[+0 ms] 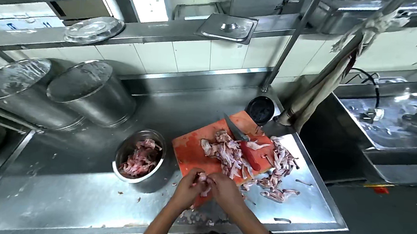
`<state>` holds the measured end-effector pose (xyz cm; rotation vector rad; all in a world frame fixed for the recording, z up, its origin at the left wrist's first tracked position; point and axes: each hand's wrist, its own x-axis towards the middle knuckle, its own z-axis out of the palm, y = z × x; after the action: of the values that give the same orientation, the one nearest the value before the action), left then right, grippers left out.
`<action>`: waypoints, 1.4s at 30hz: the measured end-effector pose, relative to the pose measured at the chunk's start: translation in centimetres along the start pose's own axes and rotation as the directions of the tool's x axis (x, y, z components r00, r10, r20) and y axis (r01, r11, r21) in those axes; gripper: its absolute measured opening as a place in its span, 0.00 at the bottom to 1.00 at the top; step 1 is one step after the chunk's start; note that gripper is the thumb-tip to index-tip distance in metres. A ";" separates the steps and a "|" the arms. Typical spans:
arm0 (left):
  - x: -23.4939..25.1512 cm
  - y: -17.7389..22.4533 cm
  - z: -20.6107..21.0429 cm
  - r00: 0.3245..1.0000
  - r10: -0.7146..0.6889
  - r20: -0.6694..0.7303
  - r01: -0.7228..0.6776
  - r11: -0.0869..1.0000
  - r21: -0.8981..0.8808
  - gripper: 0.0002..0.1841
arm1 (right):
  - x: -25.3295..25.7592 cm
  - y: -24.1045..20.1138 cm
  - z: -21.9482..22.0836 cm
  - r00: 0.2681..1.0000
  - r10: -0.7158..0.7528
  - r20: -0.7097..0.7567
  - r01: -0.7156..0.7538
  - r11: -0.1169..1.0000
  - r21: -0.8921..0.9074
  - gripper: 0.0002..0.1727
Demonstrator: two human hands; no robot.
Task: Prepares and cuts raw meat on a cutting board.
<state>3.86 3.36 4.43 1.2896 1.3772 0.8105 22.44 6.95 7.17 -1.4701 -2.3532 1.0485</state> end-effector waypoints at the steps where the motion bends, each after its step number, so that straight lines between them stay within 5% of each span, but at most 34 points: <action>1: -0.1 -0.2 0.1 0.999 0.001 -0.037 -0.002 1.000 -0.027 0.19 | 0.2 -0.3 -0.4 0.999 0.018 0.044 -0.016 0.999 -0.045 0.20; 7: -0.3 -1.3 -1.0 0.960 0.002 -0.279 0.066 0.970 0.233 0.12 | 0.8 0.5 -1.2 0.977 0.064 0.202 -0.055 0.997 -0.050 0.24; 13: -1.1 -1.6 -2.1 0.989 -0.148 0.017 0.146 0.986 0.086 0.19 | 2.0 2.0 -1.4 0.966 0.057 0.250 -0.086 0.991 0.104 0.24; 17: -0.5 -1.8 -1.5 0.972 -0.235 0.026 0.220 0.937 0.271 0.16 | 3.7 2.8 -1.5 0.972 0.099 0.212 -0.128 0.983 0.130 0.24; 22: 1.0 0.6 -2.5 0.956 0.068 -0.287 0.057 0.911 0.407 0.11 | 5.9 4.2 -3.0 0.998 0.067 0.013 -0.068 0.950 0.305 0.20; 24: 1.7 -0.6 -2.8 0.949 0.146 -0.279 0.013 0.868 0.497 0.10 | 6.3 5.4 -4.2 0.989 0.084 -0.119 -0.059 0.978 0.198 0.19; 27: 1.5 -4.2 -2.0 0.986 0.018 -0.167 0.086 0.798 0.597 0.14 | 5.7 8.0 -6.6 0.922 0.169 -0.349 -0.226 0.965 -0.131 0.22; 29: 0.8 -5.6 -1.3 0.984 0.042 -0.171 0.073 0.786 0.614 0.15 | 5.1 10.0 -7.6 0.870 0.239 -0.431 -0.348 0.917 -0.193 0.21; 32: 0.3 -5.9 -0.6 0.979 0.068 -0.193 0.059 0.809 0.585 0.15 | 5.3 11.6 -7.8 0.854 0.410 -0.320 -0.493 0.834 -0.249 0.27; 37: 0.3 -6.1 -0.2 0.968 0.002 -0.251 0.141 0.823 0.551 0.16 | 7.5 11.1 -7.9 0.868 0.485 -0.106 -0.490 0.800 -0.346 0.43; 42: 0.8 -5.7 -0.8 0.984 -0.011 -0.176 0.119 0.779 0.615 0.14 | 8.8 9.8 -8.2 0.854 0.498 -0.152 -0.518 0.782 -0.348 0.34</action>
<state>1.66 3.12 -0.95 1.6902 1.9143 0.4132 29.13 20.87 5.06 -2.3436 -2.2560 0.6371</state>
